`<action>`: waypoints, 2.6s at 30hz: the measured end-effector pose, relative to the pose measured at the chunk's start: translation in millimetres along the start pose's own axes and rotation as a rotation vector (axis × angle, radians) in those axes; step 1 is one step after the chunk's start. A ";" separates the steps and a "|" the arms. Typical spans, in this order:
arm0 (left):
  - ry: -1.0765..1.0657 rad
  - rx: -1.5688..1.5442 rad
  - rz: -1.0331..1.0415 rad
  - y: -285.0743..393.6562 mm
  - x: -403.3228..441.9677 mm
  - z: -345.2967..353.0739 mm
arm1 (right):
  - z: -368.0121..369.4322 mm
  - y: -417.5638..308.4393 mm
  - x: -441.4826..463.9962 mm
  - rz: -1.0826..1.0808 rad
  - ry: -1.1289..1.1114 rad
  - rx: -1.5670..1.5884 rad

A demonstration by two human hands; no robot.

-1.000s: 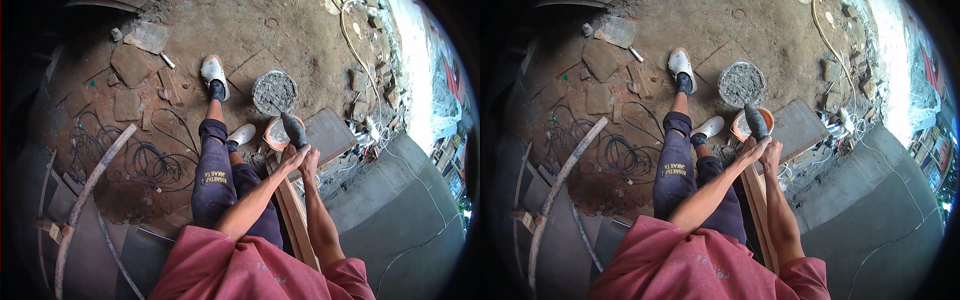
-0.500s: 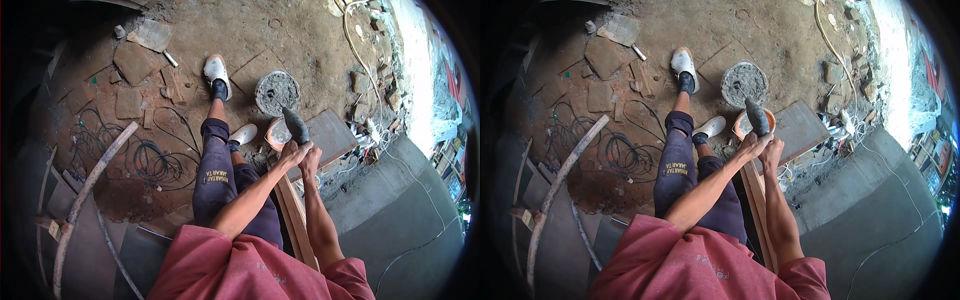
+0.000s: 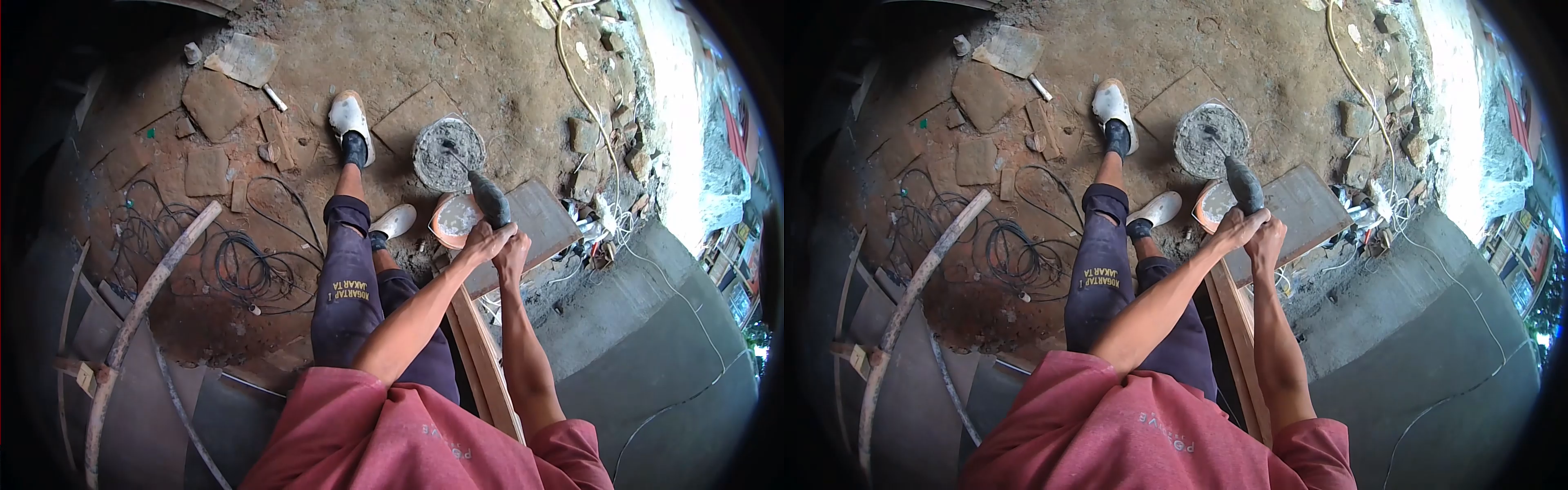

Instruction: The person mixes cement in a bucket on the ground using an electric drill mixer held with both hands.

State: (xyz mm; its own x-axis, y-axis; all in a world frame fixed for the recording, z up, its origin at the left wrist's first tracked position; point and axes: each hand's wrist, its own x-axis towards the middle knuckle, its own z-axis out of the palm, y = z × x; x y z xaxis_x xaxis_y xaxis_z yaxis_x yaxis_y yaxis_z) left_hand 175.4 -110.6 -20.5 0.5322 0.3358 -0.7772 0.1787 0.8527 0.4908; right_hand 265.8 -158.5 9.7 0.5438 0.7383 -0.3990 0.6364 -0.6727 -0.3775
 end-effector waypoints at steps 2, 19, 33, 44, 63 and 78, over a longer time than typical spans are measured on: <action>-0.028 -0.058 0.049 -3.6 5.2 1.5 | 1.3 1.9 2.7 -0.043 0.016 -0.022; 0.079 -0.031 0.060 -11.9 -1.6 8.8 | -1.7 12.1 -0.3 -0.098 -0.055 -0.059; 0.019 -0.025 0.059 -5.0 -7.8 5.0 | 3.4 20.5 -3.2 -0.064 -0.034 -0.041; 0.053 0.041 0.084 -19.3 -0.9 7.5 | 2.7 12.0 -6.4 -0.075 0.023 0.008; 0.025 0.053 0.053 -10.6 -2.3 5.0 | 0.7 13.0 -4.0 -0.050 -0.006 -0.024; 0.056 -0.060 0.032 -30.6 7.8 11.3 | 7.1 15.7 -8.6 0.071 0.007 0.031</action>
State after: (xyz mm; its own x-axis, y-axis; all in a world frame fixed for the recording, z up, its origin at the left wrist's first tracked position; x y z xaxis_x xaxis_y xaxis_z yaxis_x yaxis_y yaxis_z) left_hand 183.5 -138.7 -37.1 0.4896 0.3832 -0.7832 0.1116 0.8633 0.4922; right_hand 267.3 -175.8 1.3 0.5904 0.6892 -0.4201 0.5789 -0.7243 -0.3746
